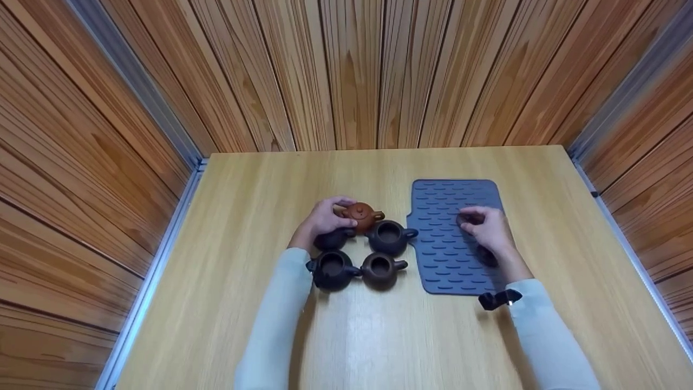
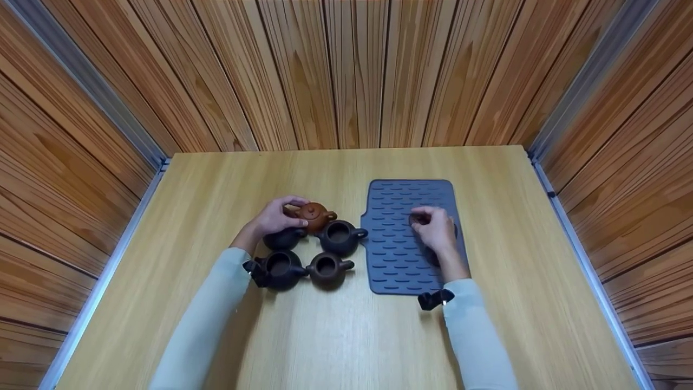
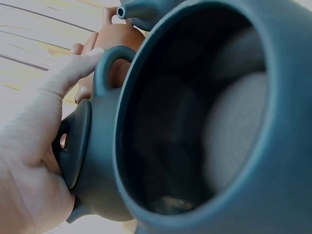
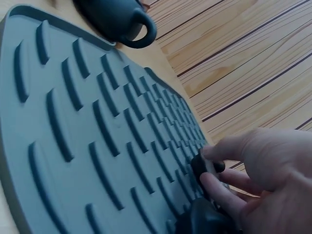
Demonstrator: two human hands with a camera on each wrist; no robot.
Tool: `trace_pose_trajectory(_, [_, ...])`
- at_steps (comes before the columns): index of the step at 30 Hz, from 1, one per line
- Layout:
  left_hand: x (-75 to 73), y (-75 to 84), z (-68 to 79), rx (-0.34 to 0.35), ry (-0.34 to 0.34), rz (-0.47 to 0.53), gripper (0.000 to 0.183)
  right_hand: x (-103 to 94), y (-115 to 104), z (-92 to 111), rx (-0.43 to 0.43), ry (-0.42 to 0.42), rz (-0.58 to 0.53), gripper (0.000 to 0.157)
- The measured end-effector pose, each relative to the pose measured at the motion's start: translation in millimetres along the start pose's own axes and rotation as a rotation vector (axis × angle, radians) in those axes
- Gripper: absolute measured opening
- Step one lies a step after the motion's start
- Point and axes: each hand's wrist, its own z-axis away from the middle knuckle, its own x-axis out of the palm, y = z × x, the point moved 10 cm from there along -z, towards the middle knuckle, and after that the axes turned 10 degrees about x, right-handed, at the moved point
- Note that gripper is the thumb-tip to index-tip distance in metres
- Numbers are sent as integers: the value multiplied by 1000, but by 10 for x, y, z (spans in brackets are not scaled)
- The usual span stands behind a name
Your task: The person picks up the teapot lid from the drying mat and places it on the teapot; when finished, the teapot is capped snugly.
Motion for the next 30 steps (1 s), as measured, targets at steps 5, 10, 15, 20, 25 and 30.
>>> trace_pose_trajectory(5, [8, -6, 4, -8, 1, 0, 55, 14, 30, 6, 16, 20, 0, 37])
trace_pose_trajectory(10, [-1, 10, 9, 2, 3, -8, 55, 1, 25, -2, 1, 41, 10, 33])
trace_pose_trajectory(15, [5, 10, 3, -2, 4, -3, 54, -23, -8, -9, -32, 61, 31, 33])
trace_pose_trajectory(20, [23, 22, -2, 10, 8, -24, 52, -15, 18, -11, -11, 44, 24, 33])
trace_pose_trajectory(25, [16, 46, -1, 30, 5, -48, 52, -7, 10, -15, 1, 33, 22, 33])
trace_pose_trajectory(30, [12, -132, -82, 110, 11, -141, 54, -3, 19, -12, -2, 35, 28, 33])
